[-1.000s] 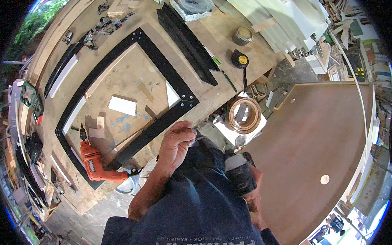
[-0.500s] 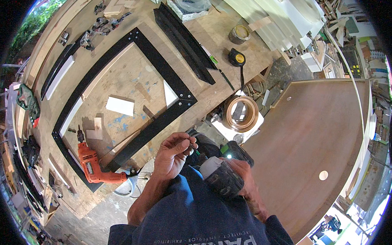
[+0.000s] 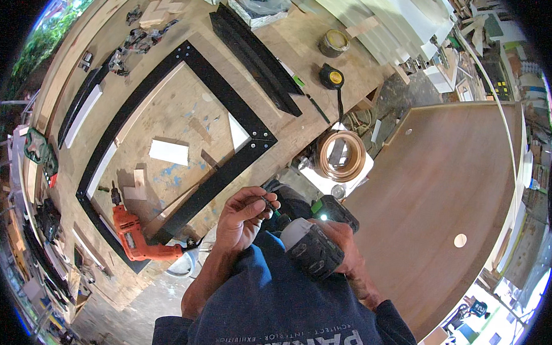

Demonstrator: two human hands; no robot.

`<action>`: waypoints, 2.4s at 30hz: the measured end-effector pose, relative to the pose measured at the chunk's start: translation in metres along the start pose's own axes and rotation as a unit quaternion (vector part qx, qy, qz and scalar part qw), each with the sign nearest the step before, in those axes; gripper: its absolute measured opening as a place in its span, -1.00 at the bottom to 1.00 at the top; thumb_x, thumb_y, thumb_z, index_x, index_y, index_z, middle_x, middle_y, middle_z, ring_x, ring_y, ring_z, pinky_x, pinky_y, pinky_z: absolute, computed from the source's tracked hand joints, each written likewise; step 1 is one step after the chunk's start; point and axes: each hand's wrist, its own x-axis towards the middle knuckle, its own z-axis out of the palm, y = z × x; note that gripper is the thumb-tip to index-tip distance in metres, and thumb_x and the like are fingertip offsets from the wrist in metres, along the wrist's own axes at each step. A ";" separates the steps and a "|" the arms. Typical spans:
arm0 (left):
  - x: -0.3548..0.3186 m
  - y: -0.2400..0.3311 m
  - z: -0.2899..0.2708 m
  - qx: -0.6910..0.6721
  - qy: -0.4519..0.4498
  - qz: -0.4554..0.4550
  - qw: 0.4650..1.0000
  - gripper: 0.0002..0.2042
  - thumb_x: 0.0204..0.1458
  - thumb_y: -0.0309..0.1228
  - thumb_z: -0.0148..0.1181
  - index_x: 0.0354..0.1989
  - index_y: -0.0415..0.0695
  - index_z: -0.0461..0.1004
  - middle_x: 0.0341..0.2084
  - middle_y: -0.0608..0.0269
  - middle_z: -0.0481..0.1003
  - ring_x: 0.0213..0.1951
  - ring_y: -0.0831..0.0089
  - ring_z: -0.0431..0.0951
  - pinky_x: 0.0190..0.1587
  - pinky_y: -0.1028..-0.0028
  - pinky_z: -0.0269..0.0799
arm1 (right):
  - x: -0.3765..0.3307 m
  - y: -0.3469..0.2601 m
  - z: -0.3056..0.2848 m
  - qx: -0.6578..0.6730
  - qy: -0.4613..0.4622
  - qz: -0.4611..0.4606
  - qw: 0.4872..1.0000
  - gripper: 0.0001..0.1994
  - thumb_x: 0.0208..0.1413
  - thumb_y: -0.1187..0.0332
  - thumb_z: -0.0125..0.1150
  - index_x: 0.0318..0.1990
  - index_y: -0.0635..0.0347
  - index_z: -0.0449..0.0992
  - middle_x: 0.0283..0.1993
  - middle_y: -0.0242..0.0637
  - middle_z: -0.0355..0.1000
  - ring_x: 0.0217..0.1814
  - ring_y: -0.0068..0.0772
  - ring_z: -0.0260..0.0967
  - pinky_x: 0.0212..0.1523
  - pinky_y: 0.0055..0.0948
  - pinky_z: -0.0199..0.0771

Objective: The person assembles a black metal frame by drilling pilot holes into a wooden surface and driving screws through pre-drilled holes in the frame with a cordless impact driver.

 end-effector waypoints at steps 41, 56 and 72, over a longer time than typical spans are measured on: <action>0.169 0.088 -0.045 0.909 -0.136 0.165 0.359 0.15 -0.66 0.17 0.57 0.35 0.16 0.30 0.47 -0.04 0.02 0.55 -0.01 -0.17 0.35 -0.41 -0.25 | 0.007 -0.022 -0.001 0.173 0.105 0.159 0.966 -0.25 -0.30 0.19 0.56 0.14 0.36 0.52 -0.03 -0.02 0.61 -0.03 -0.10 0.62 0.06 -0.25 0.55; 0.178 0.090 -0.062 0.888 -0.156 0.197 0.385 0.09 -0.47 0.60 0.22 0.28 0.15 0.41 0.35 -0.22 0.18 0.49 -0.17 -0.02 0.29 -0.39 -0.34 | 0.065 -0.021 0.002 0.067 0.089 0.162 0.981 -0.26 -0.27 0.17 0.60 0.15 0.31 0.52 -0.10 0.00 0.61 -0.09 -0.06 0.65 -0.05 -0.23 0.60; 0.177 0.086 -0.071 0.875 -0.162 0.211 0.405 0.07 -0.28 0.59 0.15 0.41 0.18 0.33 0.43 -0.07 0.18 0.51 -0.08 -0.01 0.30 -0.34 -0.38 | 0.058 0.003 0.019 -0.036 0.071 0.149 0.986 -0.39 -0.19 0.18 0.47 0.00 0.45 0.56 -0.19 0.03 0.58 -0.20 0.04 0.61 -0.20 -0.18 0.59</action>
